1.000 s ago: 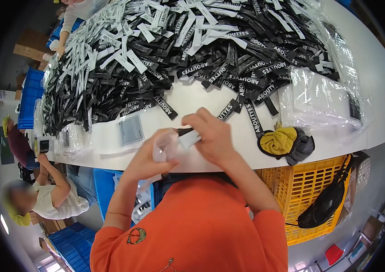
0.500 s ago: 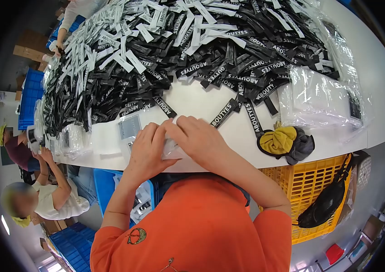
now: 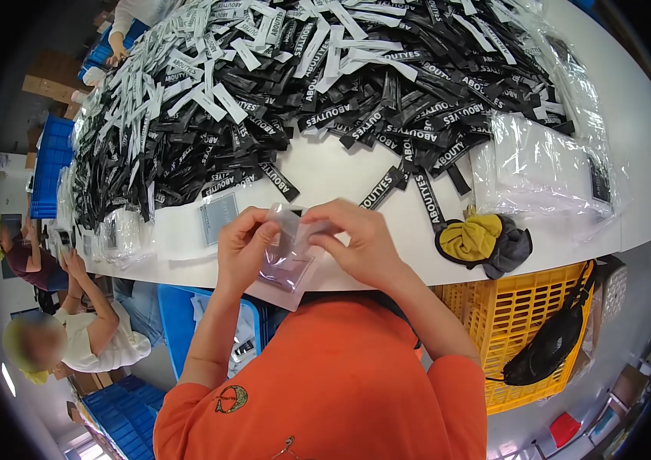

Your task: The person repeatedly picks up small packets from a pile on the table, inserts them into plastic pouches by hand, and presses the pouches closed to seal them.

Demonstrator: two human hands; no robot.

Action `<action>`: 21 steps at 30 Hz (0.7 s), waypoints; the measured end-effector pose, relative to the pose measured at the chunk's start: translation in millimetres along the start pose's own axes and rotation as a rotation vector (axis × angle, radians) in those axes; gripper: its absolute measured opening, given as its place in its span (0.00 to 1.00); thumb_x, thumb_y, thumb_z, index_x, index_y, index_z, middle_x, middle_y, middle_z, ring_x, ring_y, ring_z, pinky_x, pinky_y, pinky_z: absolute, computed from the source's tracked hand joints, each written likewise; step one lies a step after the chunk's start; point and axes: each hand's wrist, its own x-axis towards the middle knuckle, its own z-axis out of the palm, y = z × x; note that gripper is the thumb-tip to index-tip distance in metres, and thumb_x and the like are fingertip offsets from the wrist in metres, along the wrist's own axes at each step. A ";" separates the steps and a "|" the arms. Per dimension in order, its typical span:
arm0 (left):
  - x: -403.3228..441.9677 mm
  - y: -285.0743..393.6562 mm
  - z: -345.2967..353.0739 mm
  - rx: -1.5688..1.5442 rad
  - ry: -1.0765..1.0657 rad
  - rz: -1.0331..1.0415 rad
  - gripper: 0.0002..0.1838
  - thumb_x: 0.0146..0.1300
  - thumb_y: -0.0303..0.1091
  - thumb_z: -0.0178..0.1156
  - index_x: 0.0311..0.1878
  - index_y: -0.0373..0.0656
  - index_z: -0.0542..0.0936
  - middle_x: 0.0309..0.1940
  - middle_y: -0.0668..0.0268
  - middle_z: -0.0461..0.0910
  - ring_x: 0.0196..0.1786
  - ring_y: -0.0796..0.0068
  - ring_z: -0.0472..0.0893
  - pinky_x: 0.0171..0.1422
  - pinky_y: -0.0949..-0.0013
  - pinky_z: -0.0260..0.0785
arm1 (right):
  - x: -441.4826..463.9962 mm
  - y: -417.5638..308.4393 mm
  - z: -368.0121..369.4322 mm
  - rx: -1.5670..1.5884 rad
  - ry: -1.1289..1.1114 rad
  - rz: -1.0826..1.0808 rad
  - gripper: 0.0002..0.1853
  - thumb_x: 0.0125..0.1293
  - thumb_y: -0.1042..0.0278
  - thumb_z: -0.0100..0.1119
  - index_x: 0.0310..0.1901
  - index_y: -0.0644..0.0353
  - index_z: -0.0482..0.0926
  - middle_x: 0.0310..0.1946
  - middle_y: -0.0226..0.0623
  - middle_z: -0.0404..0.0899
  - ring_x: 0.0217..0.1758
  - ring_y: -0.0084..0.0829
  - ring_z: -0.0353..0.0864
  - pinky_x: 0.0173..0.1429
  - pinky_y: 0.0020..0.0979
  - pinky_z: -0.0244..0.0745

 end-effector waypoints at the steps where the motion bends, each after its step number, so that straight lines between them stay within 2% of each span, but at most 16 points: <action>1: -0.4 -3.6 -1.1 -0.153 0.003 -0.079 0.09 0.68 0.27 0.68 0.49 0.33 0.85 0.34 0.69 0.78 0.38 0.82 0.77 0.42 0.77 0.68 | -4.0 0.5 1.3 0.002 -0.071 0.098 0.19 0.62 0.79 0.70 0.55 0.59 0.83 0.48 0.36 0.87 0.44 0.30 0.89 0.47 0.30 0.82; 4: -2.2 -5.7 -0.7 -0.092 0.037 -0.033 0.05 0.72 0.24 0.64 0.46 0.32 0.86 0.34 0.72 0.76 0.38 0.85 0.75 0.42 0.79 0.67 | -3.1 -4.6 -6.7 -0.064 -0.200 0.101 0.23 0.60 0.77 0.71 0.58 0.58 0.82 0.53 0.36 0.86 0.49 0.31 0.88 0.51 0.32 0.82; 7: -2.0 1.4 2.8 -0.080 0.027 -0.013 0.05 0.71 0.24 0.66 0.45 0.33 0.86 0.34 0.72 0.76 0.37 0.85 0.75 0.42 0.78 0.67 | 3.6 -13.5 -10.4 -0.040 -0.126 0.069 0.25 0.59 0.75 0.72 0.60 0.58 0.81 0.56 0.38 0.85 0.55 0.32 0.87 0.56 0.32 0.81; 10: 0.3 -6.6 0.7 -0.073 0.051 0.027 0.05 0.69 0.24 0.67 0.45 0.33 0.87 0.35 0.70 0.78 0.36 0.84 0.79 0.39 0.78 0.70 | -2.3 -4.1 -4.1 -0.120 -0.145 0.054 0.28 0.58 0.74 0.73 0.62 0.57 0.80 0.58 0.39 0.84 0.56 0.36 0.86 0.59 0.33 0.80; 13: -0.2 -1.7 4.2 -0.014 0.024 0.012 0.05 0.69 0.24 0.67 0.44 0.34 0.87 0.34 0.70 0.79 0.36 0.84 0.79 0.40 0.78 0.70 | -2.5 0.1 -8.1 -0.146 -0.129 -0.013 0.29 0.58 0.74 0.73 0.63 0.57 0.79 0.57 0.38 0.84 0.58 0.39 0.86 0.62 0.35 0.80; 16: -1.3 -0.2 4.8 0.018 0.009 0.011 0.04 0.69 0.23 0.67 0.44 0.35 0.87 0.33 0.69 0.79 0.35 0.83 0.79 0.39 0.78 0.70 | -1.8 -4.7 -11.8 -0.049 -0.131 0.055 0.33 0.58 0.74 0.73 0.66 0.55 0.76 0.56 0.38 0.84 0.57 0.42 0.86 0.60 0.37 0.81; 21: -1.0 -1.2 7.3 -0.001 0.046 -0.018 0.04 0.68 0.22 0.66 0.43 0.34 0.87 0.34 0.69 0.79 0.35 0.83 0.79 0.40 0.78 0.70 | -0.9 -3.1 -11.8 -0.092 -0.246 0.118 0.37 0.57 0.75 0.72 0.70 0.50 0.72 0.55 0.41 0.84 0.53 0.41 0.88 0.56 0.38 0.81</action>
